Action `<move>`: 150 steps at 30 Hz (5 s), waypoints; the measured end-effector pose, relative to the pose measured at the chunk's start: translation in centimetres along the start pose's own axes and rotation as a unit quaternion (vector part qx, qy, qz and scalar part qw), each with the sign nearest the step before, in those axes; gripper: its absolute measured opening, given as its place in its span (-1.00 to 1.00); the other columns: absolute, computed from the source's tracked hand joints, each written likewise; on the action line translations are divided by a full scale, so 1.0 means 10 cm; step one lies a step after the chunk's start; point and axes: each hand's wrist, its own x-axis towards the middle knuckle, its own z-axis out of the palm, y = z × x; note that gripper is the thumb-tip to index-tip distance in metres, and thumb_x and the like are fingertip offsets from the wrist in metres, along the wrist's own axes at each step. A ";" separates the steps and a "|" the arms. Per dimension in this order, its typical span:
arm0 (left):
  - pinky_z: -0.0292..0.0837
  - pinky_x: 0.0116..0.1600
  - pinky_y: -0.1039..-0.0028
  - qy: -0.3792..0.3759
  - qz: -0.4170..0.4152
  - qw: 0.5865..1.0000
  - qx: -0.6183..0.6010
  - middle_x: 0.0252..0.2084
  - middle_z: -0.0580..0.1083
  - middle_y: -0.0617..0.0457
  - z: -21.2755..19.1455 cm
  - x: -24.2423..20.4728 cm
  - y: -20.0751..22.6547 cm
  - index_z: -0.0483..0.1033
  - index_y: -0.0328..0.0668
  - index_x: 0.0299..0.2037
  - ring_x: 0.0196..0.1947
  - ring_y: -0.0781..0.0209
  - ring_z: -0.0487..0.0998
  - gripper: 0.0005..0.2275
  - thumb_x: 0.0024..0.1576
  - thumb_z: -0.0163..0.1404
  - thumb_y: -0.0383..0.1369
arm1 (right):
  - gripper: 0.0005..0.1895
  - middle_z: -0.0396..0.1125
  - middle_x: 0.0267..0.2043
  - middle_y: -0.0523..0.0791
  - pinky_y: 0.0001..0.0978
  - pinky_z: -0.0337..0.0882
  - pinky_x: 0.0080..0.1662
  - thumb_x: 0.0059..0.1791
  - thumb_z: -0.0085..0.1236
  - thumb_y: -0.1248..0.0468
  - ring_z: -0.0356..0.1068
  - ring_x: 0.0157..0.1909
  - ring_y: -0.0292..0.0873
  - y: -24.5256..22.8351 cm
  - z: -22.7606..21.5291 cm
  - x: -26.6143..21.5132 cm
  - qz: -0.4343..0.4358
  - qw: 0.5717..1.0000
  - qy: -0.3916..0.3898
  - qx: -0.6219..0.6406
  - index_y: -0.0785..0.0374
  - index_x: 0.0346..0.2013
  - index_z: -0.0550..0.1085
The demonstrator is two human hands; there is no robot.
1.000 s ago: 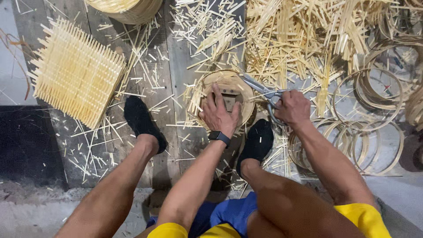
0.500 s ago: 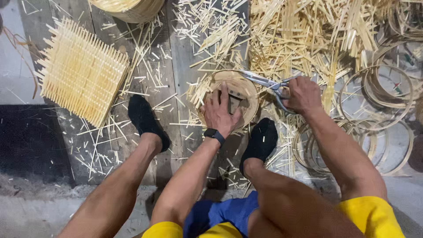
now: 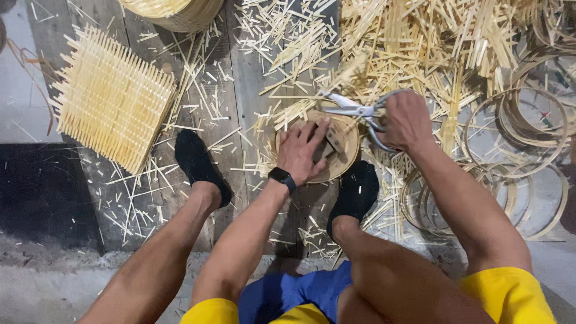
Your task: The person repeatedly places a circular wooden mold over a square woven bamboo mat, then uses shears to trim the excess bamboo strips flush with the mold's edge. After each cut, the mold is removed and the finished circular base is set aside.
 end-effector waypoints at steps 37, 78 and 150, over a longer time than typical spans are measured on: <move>0.19 0.23 -0.10 0.023 -0.081 0.995 -0.047 0.28 0.23 -0.27 -0.09 -0.02 0.06 -0.11 -0.33 0.46 0.20 -0.32 0.26 0.17 -0.39 0.37 -0.16 | -0.48 0.30 -0.41 -0.07 -0.35 0.36 -0.31 -0.03 0.05 -0.20 0.26 -0.37 -0.18 -0.07 0.01 0.12 -0.015 0.998 -0.004 -0.053 0.24 -0.35 0.50; 0.17 0.22 -0.20 -0.075 -0.081 0.994 -0.026 0.42 0.04 -0.34 -0.22 0.02 -0.01 -0.07 0.27 0.47 0.33 -0.45 0.15 0.11 -0.36 0.36 -0.17 | -0.54 0.35 -0.30 -0.04 -0.27 0.47 -0.13 -0.06 0.10 -0.09 0.37 -0.22 -0.13 -0.09 0.10 0.18 -0.023 0.997 0.068 -0.033 0.26 -0.20 0.50; 0.54 -0.18 0.52 0.099 -0.436 0.797 -0.407 -0.25 0.66 -0.05 0.60 -0.18 -1.56 0.71 -0.40 -0.13 -0.33 0.30 0.62 -0.68 -0.06 0.37 -0.36 | -0.79 0.49 -0.37 -0.07 -0.40 0.44 -0.37 -0.09 0.37 0.36 0.40 -0.45 -0.26 -0.99 -0.12 -0.33 0.338 0.574 -0.155 0.729 0.41 -0.21 0.63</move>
